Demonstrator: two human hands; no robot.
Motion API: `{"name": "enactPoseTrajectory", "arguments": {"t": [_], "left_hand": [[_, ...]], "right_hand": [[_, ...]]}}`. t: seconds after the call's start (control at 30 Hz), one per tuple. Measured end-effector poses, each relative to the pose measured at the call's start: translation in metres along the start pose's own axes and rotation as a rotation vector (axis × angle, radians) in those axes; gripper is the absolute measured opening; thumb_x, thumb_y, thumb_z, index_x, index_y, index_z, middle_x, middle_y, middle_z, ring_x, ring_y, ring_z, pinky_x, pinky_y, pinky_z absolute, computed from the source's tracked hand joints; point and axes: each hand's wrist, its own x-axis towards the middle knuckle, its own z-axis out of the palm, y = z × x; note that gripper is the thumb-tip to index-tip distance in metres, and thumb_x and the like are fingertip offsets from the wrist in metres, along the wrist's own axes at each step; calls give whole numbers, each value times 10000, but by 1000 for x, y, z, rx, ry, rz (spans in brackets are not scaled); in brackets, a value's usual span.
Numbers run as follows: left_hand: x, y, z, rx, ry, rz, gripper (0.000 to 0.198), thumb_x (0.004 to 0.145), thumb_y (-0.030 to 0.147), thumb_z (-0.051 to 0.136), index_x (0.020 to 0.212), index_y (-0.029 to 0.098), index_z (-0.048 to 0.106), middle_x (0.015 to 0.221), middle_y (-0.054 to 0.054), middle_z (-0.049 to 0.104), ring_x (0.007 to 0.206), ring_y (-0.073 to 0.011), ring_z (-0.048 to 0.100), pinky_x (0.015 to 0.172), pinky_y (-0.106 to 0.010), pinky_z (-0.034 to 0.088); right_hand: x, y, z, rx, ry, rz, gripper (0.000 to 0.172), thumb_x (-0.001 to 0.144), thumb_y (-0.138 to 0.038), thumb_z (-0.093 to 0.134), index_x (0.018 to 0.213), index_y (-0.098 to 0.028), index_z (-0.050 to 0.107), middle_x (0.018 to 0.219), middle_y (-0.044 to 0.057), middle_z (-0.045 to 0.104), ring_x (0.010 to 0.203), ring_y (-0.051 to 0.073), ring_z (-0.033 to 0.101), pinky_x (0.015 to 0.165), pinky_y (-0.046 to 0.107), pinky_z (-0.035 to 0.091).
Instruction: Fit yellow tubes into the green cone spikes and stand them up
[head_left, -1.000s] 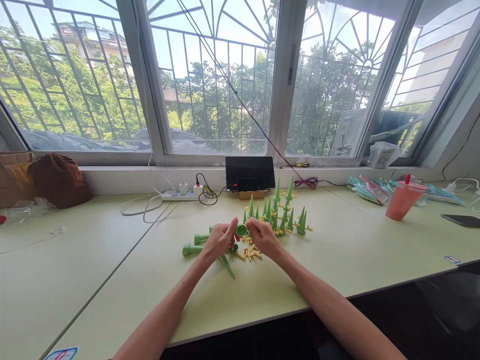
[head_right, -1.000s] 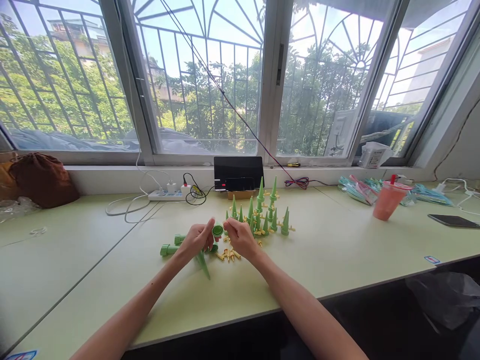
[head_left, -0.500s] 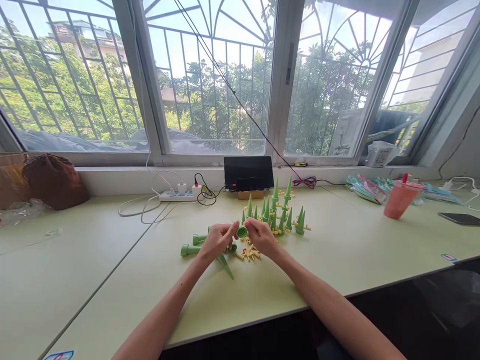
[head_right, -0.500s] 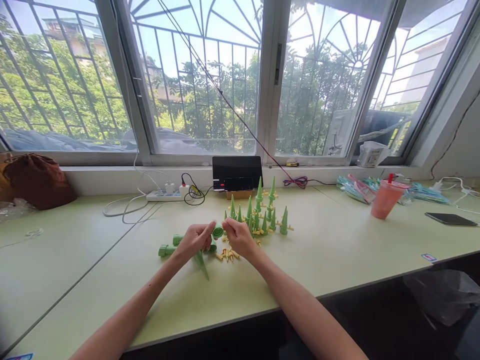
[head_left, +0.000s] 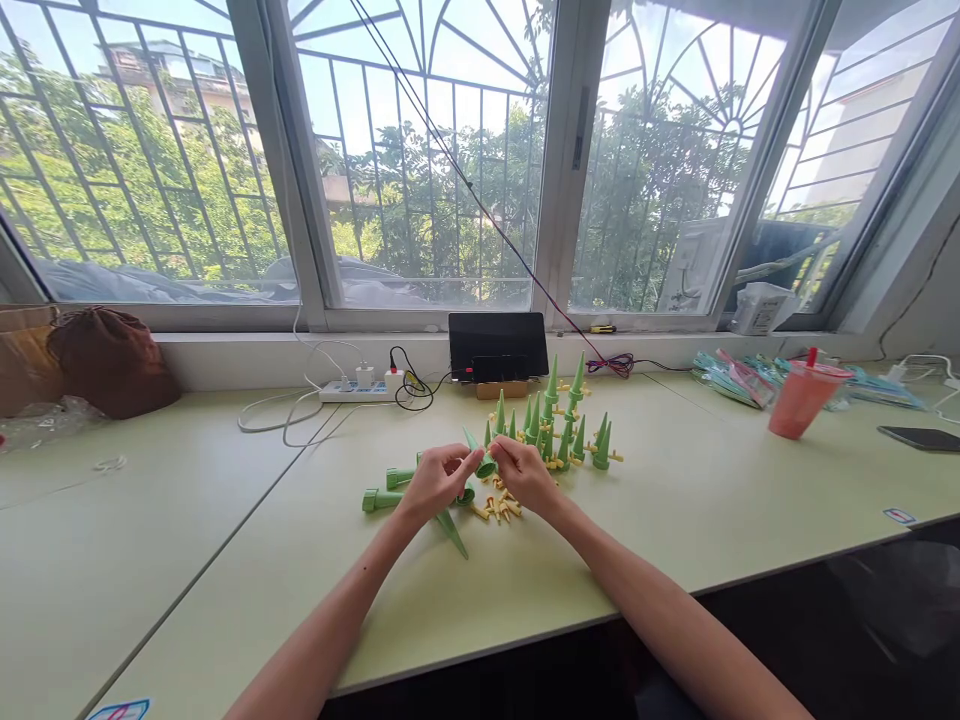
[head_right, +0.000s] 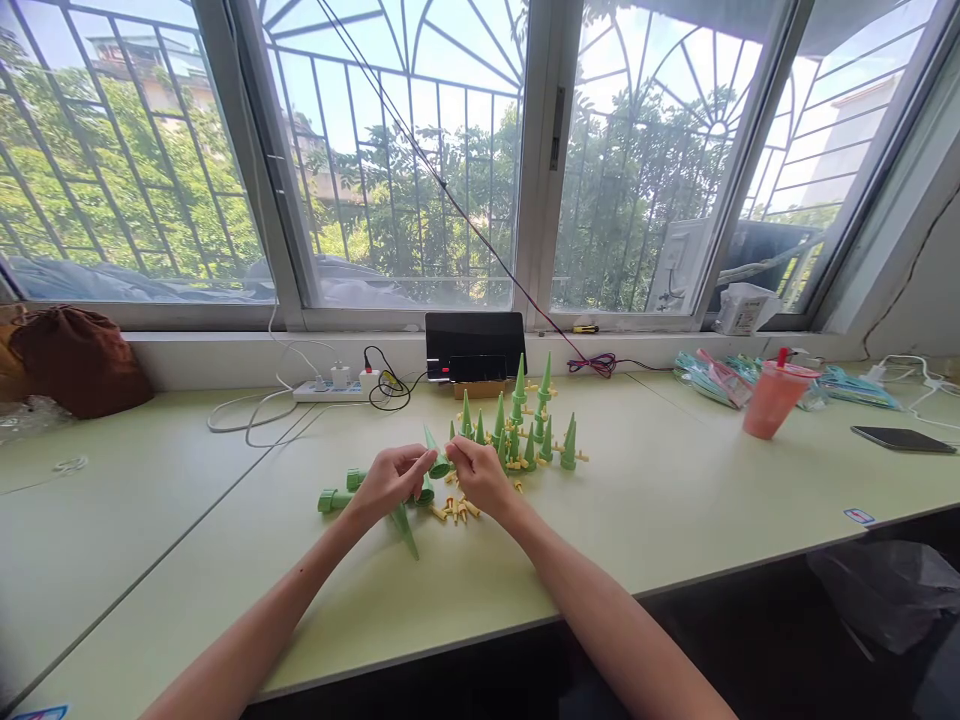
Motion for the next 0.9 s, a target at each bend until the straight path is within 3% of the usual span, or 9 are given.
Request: {"name": "enactPoseTrajectory", "arguments": {"t": [0.2, 0.5, 0.9], "left_hand": [[0, -2, 1, 39, 29, 70, 424, 822, 494, 562, 583, 170, 432, 545, 45, 392, 446, -79, 438, 423, -190, 328], [1, -4, 1, 87, 38, 129, 335, 809, 464, 619, 696, 150, 601, 711, 8, 533, 510, -64, 446, 470, -182, 377], [2, -8, 1, 207, 61, 223, 260, 837, 431, 611, 829, 195, 719, 753, 0, 569, 508, -54, 453, 507, -185, 403]], "right_hand": [[1, 1, 0, -22, -6, -3, 364, 934, -424, 349, 649, -199, 333, 584, -44, 310, 544, 97, 274, 499, 226, 229], [0, 2, -2, -53, -15, 1, 359, 940, -409, 354, 651, -196, 329, 578, -48, 319, 542, 95, 282, 507, 230, 229], [0, 2, -1, -92, -53, 15, 369, 940, -388, 363, 635, -187, 415, 585, -36, 389, 551, 105, 314, 519, 242, 224]]}}
